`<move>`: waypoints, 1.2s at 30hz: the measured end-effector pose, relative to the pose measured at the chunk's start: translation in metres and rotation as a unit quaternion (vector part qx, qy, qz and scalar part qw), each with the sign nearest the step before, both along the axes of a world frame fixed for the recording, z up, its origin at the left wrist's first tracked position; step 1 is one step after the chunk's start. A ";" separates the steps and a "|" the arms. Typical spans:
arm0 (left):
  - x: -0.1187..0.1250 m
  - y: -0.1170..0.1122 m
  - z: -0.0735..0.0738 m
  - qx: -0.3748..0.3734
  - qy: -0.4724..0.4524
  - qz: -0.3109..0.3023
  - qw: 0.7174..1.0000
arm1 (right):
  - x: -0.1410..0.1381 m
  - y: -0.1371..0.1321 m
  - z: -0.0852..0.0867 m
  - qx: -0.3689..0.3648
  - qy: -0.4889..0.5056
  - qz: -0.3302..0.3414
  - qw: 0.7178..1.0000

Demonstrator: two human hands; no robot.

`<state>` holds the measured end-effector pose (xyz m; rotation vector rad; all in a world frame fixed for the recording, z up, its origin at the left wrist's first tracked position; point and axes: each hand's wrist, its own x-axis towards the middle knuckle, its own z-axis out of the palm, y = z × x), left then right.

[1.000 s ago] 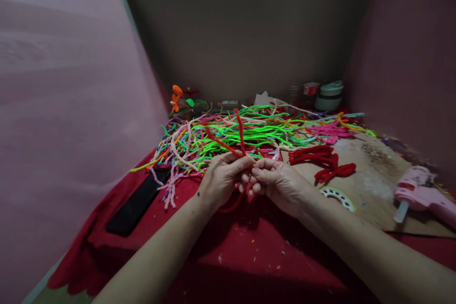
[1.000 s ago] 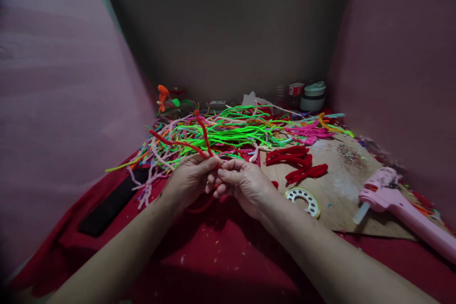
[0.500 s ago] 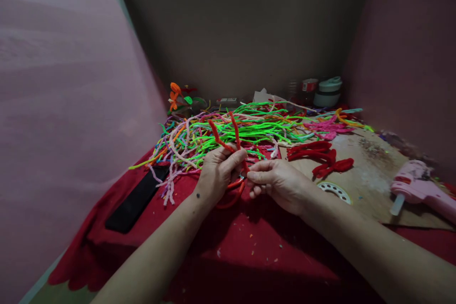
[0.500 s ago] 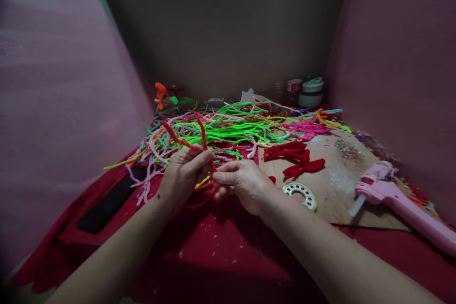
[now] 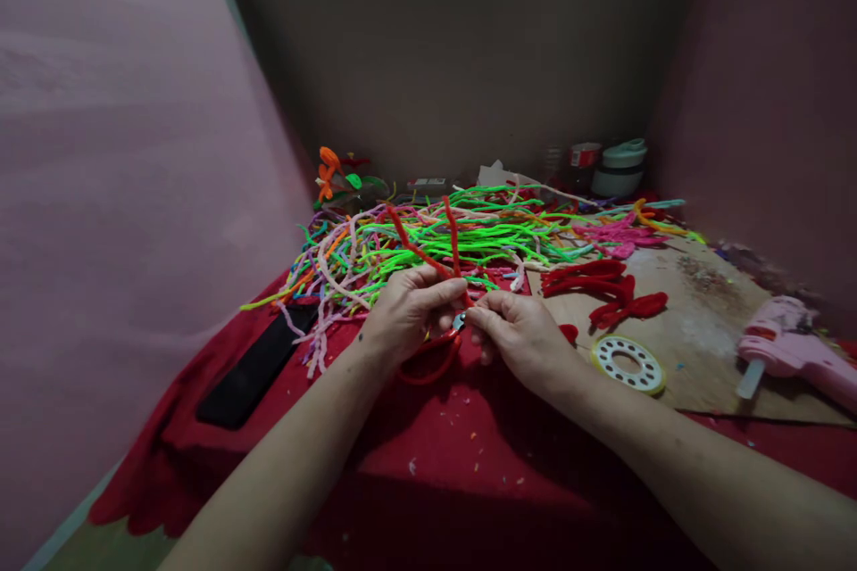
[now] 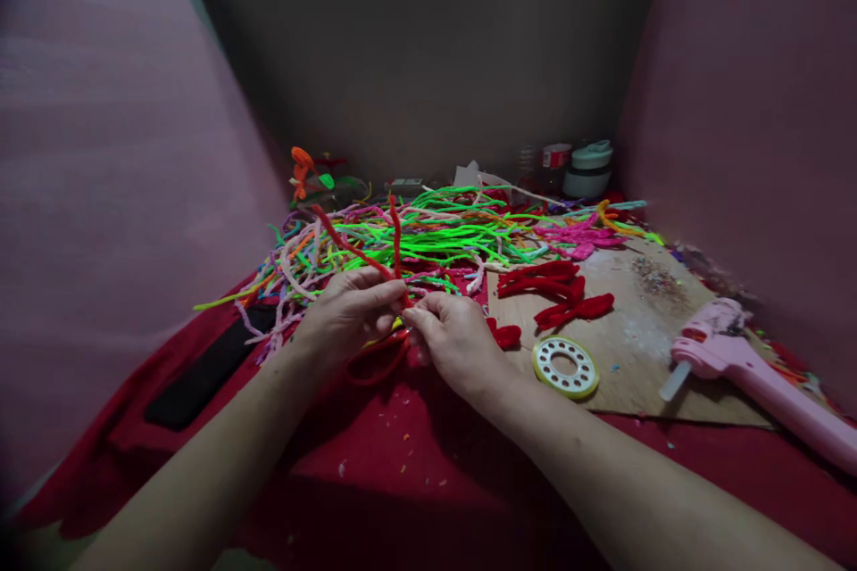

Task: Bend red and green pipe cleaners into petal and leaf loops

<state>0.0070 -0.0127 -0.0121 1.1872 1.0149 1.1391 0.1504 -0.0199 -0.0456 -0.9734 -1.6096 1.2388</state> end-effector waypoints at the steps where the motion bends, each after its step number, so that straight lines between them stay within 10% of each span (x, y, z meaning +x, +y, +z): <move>1: 0.000 0.000 -0.001 -0.005 0.006 0.000 1.000 | 0.000 0.001 0.000 -0.013 0.010 0.011 1.000; 8: 0.005 -0.002 -0.004 -0.056 -0.054 0.031 0.997 | 0.001 -0.001 0.003 0.046 0.011 -0.012 0.999; 21: 0.005 -0.004 -0.001 -0.015 -0.075 0.001 0.997 | 0.005 0.006 0.006 -0.183 0.214 0.079 0.956; 36: 0.008 -0.006 -0.005 -0.045 -0.064 0.010 0.997 | 0.002 0.005 0.008 -0.205 0.239 0.063 0.947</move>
